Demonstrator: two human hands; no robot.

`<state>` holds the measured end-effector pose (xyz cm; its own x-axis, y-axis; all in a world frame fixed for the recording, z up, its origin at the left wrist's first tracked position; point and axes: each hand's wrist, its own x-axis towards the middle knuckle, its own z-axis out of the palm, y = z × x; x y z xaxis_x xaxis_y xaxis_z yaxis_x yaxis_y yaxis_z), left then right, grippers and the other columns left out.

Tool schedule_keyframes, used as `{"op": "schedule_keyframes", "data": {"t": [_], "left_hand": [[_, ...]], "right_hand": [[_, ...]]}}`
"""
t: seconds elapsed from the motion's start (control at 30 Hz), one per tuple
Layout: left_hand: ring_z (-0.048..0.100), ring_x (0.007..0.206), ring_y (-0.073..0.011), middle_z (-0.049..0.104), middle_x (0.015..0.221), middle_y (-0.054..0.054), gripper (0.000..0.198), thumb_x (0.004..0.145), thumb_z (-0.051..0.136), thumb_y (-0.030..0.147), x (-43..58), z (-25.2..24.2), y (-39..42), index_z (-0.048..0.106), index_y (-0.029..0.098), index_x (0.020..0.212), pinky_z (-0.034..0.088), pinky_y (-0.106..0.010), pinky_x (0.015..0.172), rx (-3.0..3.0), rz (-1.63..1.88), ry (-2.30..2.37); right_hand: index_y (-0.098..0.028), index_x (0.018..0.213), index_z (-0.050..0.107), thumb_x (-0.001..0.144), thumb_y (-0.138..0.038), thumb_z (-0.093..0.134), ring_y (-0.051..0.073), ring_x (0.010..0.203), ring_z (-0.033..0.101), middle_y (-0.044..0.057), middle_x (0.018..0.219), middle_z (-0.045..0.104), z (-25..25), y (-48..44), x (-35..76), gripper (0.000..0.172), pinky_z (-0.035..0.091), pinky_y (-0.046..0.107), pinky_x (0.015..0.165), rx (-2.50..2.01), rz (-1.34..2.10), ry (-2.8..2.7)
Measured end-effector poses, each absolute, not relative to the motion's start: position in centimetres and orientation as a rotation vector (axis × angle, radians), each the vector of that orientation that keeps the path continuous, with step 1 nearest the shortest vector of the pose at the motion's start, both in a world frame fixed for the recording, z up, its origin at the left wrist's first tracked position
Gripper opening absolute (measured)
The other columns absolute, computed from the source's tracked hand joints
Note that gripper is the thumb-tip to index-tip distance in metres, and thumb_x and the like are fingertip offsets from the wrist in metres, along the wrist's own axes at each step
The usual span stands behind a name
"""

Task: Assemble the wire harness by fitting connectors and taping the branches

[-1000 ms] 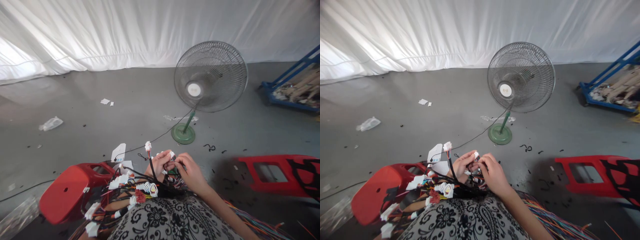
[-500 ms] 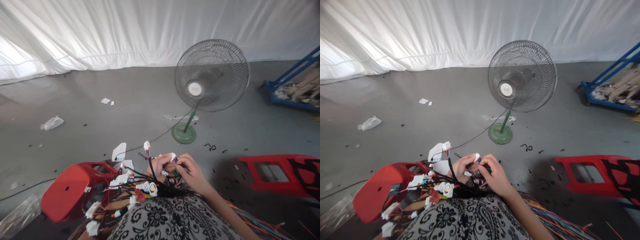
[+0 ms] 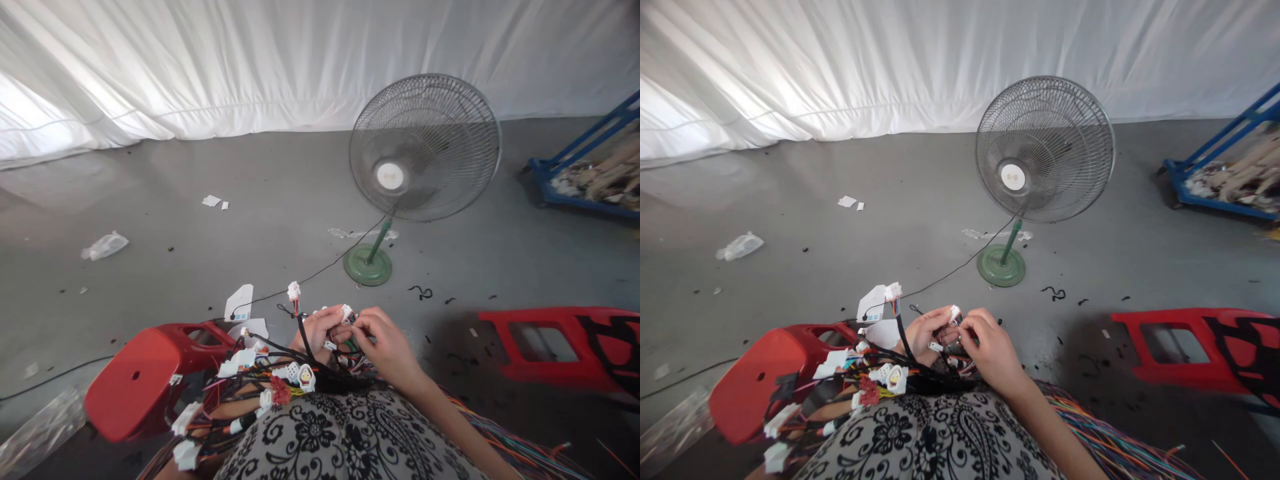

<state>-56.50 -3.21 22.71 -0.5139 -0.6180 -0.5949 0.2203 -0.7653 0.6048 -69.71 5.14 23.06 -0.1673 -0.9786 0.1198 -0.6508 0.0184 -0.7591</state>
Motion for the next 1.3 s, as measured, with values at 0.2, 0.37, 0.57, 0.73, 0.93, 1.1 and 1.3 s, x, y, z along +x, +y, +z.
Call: {"op": "schedule_keyframes", "data": {"t": [0.2,0.37,0.57,0.73,0.93,1.1,1.3], "left_hand": [[0.064,0.064,-0.0121,0.068,0.075,-0.004,0.015,0.072,0.073,0.021,-56.5,22.9,-3.5,0.067,0.013,0.084,0.051,-0.021,0.065,1.098,-2.370,-0.590],[0.065,0.064,-0.0127,0.068,0.072,-0.005,0.012,0.074,0.072,0.020,-56.8,23.3,-3.4,0.068,0.013,0.082,0.050,-0.020,0.063,1.129,-2.357,-0.629],[0.063,0.064,-0.0113,0.067,0.072,-0.004,0.038,0.060,0.082,0.037,-57.0,22.9,-3.1,0.068,0.013,0.086,0.050,-0.019,0.061,1.132,-2.254,-0.738],[0.063,0.063,-0.0106,0.067,0.071,-0.005,0.046,0.054,0.086,0.036,-57.0,22.2,-3.1,0.067,0.010,0.086,0.049,-0.017,0.058,1.124,-2.221,-0.680],[0.066,0.068,-0.0126,0.068,0.076,-0.006,0.041,0.056,0.085,0.033,-56.6,21.9,-3.3,0.068,0.010,0.085,0.052,-0.018,0.063,1.129,-2.225,-0.645],[0.066,0.068,-0.0124,0.068,0.077,-0.006,0.043,0.054,0.086,0.035,-56.6,22.2,-3.3,0.068,0.010,0.084,0.051,-0.017,0.063,1.148,-2.226,-0.679],[0.067,0.072,-0.0166,0.070,0.079,-0.008,0.050,0.047,0.088,0.037,-56.7,21.8,-3.5,0.068,0.009,0.083,0.053,-0.021,0.066,1.133,-2.294,-0.701]], "right_hand": [[-0.021,0.080,0.053,0.089,-0.023,0.049,0.014,0.084,0.051,0.001,0.090,0.053,23.8,5.3,-69.0,0.010,0.040,0.026,0.074,-1.566,-1.040,1.929],[-0.020,0.080,0.053,0.090,-0.024,0.048,0.015,0.085,0.051,0.002,0.089,0.053,23.4,5.4,-69.0,0.011,0.041,0.026,0.075,-1.561,-1.090,1.926],[-0.021,0.081,0.051,0.090,-0.024,0.046,0.016,0.085,0.052,0.002,0.089,0.053,22.8,5.0,-68.7,0.011,0.040,0.029,0.077,-1.540,-1.089,1.998],[-0.021,0.077,0.051,0.091,-0.026,0.046,0.016,0.084,0.052,0.001,0.087,0.054,22.9,4.5,-68.8,0.015,0.041,0.029,0.077,-1.507,-1.025,2.006],[-0.021,0.084,0.055,0.091,-0.025,0.045,0.017,0.090,0.053,0.003,0.092,0.057,23.2,4.4,-69.1,0.013,0.042,0.031,0.081,-1.533,-1.006,1.944],[-0.020,0.079,0.053,0.090,-0.023,0.044,0.017,0.086,0.053,0.003,0.087,0.057,23.7,4.4,-69.2,0.014,0.042,0.031,0.079,-1.530,-0.976,1.948],[-0.020,0.079,0.051,0.091,-0.022,0.041,0.016,0.082,0.054,0.002,0.087,0.056,23.9,4.4,-69.6,0.015,0.042,0.029,0.075,-1.533,-0.837,1.959]]}}
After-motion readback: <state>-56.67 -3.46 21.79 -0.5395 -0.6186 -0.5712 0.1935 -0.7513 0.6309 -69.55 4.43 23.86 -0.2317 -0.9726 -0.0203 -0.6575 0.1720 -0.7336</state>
